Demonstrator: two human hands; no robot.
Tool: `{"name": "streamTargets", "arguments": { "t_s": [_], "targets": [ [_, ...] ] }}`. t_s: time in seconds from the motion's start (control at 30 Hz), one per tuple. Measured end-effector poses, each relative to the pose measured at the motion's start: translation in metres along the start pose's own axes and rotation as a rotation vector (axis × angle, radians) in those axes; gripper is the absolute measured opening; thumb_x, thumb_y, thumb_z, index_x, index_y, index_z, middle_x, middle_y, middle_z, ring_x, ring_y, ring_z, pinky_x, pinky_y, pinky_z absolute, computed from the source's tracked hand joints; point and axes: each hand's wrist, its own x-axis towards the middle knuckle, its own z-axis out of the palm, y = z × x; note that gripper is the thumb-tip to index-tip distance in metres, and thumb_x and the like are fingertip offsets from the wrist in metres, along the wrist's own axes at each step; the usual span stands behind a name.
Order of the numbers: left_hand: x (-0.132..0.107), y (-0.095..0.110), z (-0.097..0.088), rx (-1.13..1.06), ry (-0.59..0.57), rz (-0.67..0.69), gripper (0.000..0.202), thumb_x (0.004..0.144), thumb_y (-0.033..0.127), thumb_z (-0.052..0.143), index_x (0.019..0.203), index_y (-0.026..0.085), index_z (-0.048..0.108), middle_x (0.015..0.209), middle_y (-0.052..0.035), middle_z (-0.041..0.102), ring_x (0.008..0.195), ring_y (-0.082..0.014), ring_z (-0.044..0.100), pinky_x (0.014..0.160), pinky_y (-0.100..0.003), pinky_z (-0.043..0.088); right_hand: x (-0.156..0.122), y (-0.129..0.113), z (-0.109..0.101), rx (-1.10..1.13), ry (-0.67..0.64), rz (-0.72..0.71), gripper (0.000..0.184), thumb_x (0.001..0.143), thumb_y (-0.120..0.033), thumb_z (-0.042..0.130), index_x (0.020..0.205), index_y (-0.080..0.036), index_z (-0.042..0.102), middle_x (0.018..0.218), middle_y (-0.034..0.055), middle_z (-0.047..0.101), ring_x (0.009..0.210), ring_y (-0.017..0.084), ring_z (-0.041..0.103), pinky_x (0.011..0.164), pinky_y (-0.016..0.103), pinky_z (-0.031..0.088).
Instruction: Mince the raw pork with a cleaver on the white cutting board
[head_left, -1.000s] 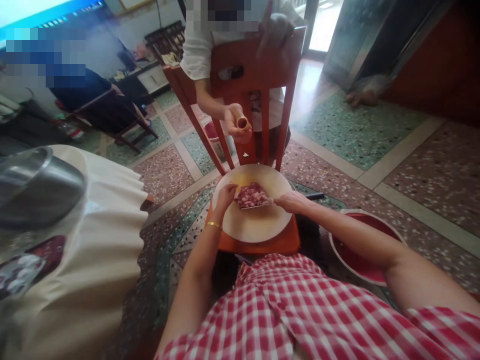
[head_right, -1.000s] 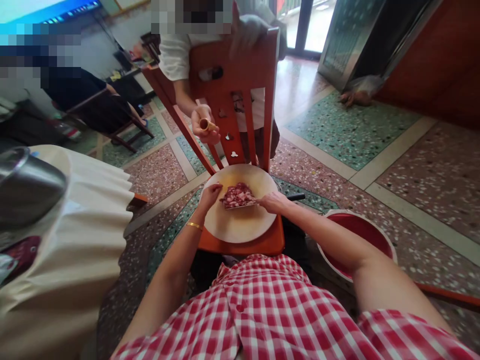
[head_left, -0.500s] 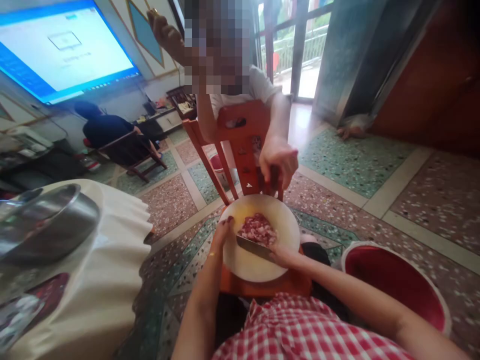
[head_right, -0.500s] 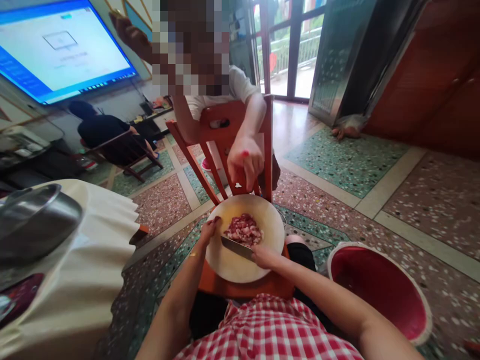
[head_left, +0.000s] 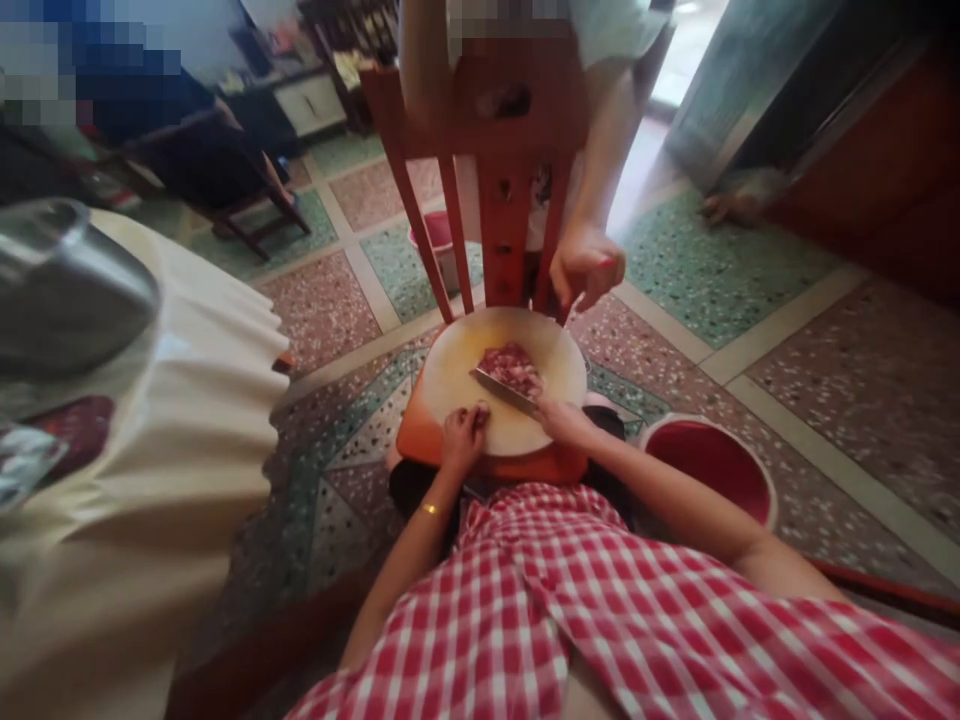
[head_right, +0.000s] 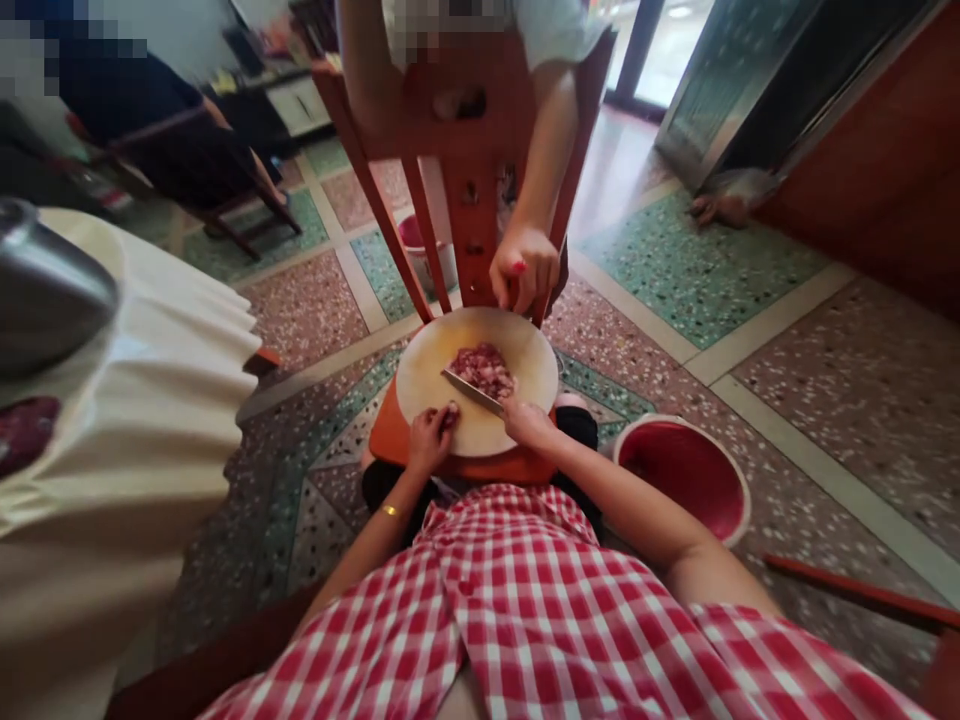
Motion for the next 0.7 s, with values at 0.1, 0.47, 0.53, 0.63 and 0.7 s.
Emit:
{"name": "streamTargets", "arguments": {
  "t_s": [0.1,0.47,0.53,0.63,0.7],
  "targets": [
    [-0.003,0.003,0.004,0.001,0.081,0.027,0.047,0.073,0.025,0.058,0.120,0.021,0.051,0.119,-0.0138,0.049,0.109,-0.0271,0.046,0.091,-0.043,0.040,-0.010,-0.002,0.001,-0.028,-0.029,0.029,0.034,0.094,-0.029,0.027,0.116,-0.015,0.047,0.100,0.0149,0.064,0.093,0.025,0.060,0.075,0.031,0.041],
    [0.009,0.006,0.022,-0.119,0.130,0.128,0.022,0.088,0.023,0.041,0.098,0.017,0.060,0.099,-0.0096,0.060,0.098,-0.0186,0.053,0.089,-0.035,0.043,-0.018,-0.027,0.006,-0.083,-0.042,-0.007,0.031,0.094,-0.027,0.028,0.114,-0.017,0.049,0.098,0.0132,0.064,0.095,0.023,0.059,0.078,0.030,0.041],
    [0.008,0.002,0.025,-0.101,0.129,0.127,0.022,0.087,0.022,0.042,0.097,0.017,0.061,0.098,-0.0098,0.060,0.098,-0.0194,0.053,0.088,-0.036,0.044,-0.018,-0.030,0.008,-0.092,-0.037,-0.028,0.030,0.094,-0.024,0.027,0.113,-0.017,0.049,0.100,0.0125,0.064,0.093,0.023,0.060,0.077,0.031,0.042],
    [0.007,-0.004,0.030,-0.085,0.132,0.127,0.025,0.085,0.020,0.043,0.105,0.017,0.059,0.103,-0.0107,0.060,0.101,-0.0211,0.052,0.090,-0.037,0.043,-0.015,-0.036,0.012,-0.096,-0.023,-0.071,0.032,0.093,-0.019,0.025,0.115,-0.017,0.048,0.102,0.0126,0.063,0.094,0.023,0.059,0.078,0.032,0.042],
    [0.006,-0.007,0.034,-0.067,0.131,0.121,0.027,0.083,0.018,0.045,0.108,0.016,0.057,0.104,-0.0116,0.060,0.102,-0.0223,0.052,0.089,-0.038,0.044,-0.007,-0.044,0.013,-0.091,-0.012,-0.104,0.034,0.092,-0.016,0.026,0.118,-0.015,0.048,0.101,0.0137,0.064,0.093,0.023,0.060,0.078,0.031,0.043]
  ]
}}
